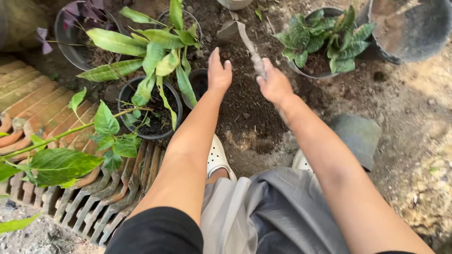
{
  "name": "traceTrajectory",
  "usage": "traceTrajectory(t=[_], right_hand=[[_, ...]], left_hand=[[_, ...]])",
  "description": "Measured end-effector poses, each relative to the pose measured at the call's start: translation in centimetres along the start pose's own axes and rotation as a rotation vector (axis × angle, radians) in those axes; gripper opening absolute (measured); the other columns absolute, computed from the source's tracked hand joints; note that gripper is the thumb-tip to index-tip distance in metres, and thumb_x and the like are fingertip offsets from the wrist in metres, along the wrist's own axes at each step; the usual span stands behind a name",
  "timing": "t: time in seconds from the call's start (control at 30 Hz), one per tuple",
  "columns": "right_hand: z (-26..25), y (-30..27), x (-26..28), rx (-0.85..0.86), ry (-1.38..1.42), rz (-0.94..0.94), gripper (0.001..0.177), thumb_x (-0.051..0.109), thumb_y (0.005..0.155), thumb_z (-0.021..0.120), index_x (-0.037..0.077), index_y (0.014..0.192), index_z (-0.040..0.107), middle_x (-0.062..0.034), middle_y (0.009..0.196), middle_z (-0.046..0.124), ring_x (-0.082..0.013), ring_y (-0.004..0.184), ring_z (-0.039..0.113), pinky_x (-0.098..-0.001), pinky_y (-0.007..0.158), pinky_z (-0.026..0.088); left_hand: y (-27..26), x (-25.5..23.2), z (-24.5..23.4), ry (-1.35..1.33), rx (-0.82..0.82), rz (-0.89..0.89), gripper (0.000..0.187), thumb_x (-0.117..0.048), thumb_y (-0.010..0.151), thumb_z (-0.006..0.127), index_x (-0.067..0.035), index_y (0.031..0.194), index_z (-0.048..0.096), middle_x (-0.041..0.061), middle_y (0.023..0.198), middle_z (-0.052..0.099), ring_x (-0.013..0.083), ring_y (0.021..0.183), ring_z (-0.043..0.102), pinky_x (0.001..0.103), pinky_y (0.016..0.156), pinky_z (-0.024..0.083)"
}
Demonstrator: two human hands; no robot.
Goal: Repotting small plants into plastic pots and organizing them in a garden setting.
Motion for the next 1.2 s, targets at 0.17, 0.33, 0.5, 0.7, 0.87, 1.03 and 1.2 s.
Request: traceTrajectory(t=[0.17,0.33,0.5,0.7,0.87,1.03,1.2], right_hand=[[-4.7,-2.0,6.3,0.355,0.437,0.597,0.071,0.028,0.099,0.056,0.030,0.163,0.025,-0.0157,0.126,0.069,-0.0411,0.101,0.071,-0.0542,0.085,0.055],[-8.0,-3.0,-2.6,0.499,0.161,0.326,0.065,0.032,0.099,0.067,0.023,0.159,0.043,-0.0146,0.129,0.069,-0.0274,0.106,0.067,-0.0431,0.097,0.051],[-9.6,-4.8,-3.2,0.431,0.101,0.217,0.067,0.034,0.094,0.068,0.021,0.155,0.046,-0.0183,0.128,0.069,-0.0293,0.110,0.067,-0.0424,0.098,0.052],[-8.6,-4.9,4.6,0.475,0.117,0.324,0.060,0.034,0.100,0.060,0.026,0.158,0.045,-0.0205,0.130,0.069,-0.0329,0.116,0.065,-0.0475,0.101,0.052],[-7.3,-6.2,-4.5,0.636,0.065,0.355,0.071,0.038,0.097,0.064,0.029,0.161,0.036,-0.0198,0.131,0.068,-0.0376,0.117,0.066,-0.0521,0.103,0.051],[-13.4,-7.6,-9.3,0.674,-0.393,0.252,0.069,0.049,0.093,0.069,0.041,0.157,0.045,-0.0086,0.127,0.075,-0.0300,0.118,0.069,-0.0469,0.109,0.050],[-12.0,-8.1,-5.3,0.603,-0.249,0.188,0.064,0.056,0.091,0.063,0.048,0.152,0.047,-0.0071,0.126,0.073,-0.0299,0.113,0.070,-0.0479,0.106,0.051]], left_hand=[[0.0,0.8,-3.2,0.039,-0.047,0.067,0.059,-0.010,0.097,0.061,-0.004,0.152,0.042,0.017,0.160,0.040,0.0344,0.148,0.040,0.040,0.124,0.033],[-0.5,-0.7,-4.7,0.506,0.123,-0.014,0.068,-0.006,0.085,0.068,-0.010,0.149,0.046,0.013,0.163,0.033,0.0349,0.153,0.026,0.047,0.123,0.021],[-0.5,1.2,-4.5,0.717,0.216,-0.091,0.056,-0.008,0.081,0.069,-0.011,0.136,0.056,0.013,0.145,0.048,0.0342,0.141,0.038,0.052,0.113,0.029],[0.2,0.7,-6.2,0.678,0.069,-0.003,0.017,-0.009,0.095,0.060,-0.012,0.101,0.075,0.013,0.118,0.065,0.0337,0.119,0.058,0.053,0.103,0.044],[0.3,-1.3,-7.1,0.591,0.060,-0.025,0.018,-0.008,0.092,0.060,-0.014,0.102,0.074,0.013,0.116,0.066,0.0355,0.115,0.060,0.054,0.103,0.043],[1.0,-0.1,-4.7,0.638,0.169,-0.090,0.018,-0.007,0.091,0.060,-0.015,0.101,0.073,0.014,0.117,0.064,0.0349,0.114,0.060,0.055,0.103,0.041],[1.1,-0.2,-3.3,0.675,0.059,0.020,0.019,-0.006,0.092,0.062,-0.016,0.103,0.074,0.012,0.115,0.066,0.0340,0.115,0.060,0.056,0.100,0.042]])
Point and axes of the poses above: each hand's wrist, its own y-axis towards the middle knuckle, its own z-axis out of the palm, x = y × z, the point moved 3 cm from there along y, towards the middle knuckle
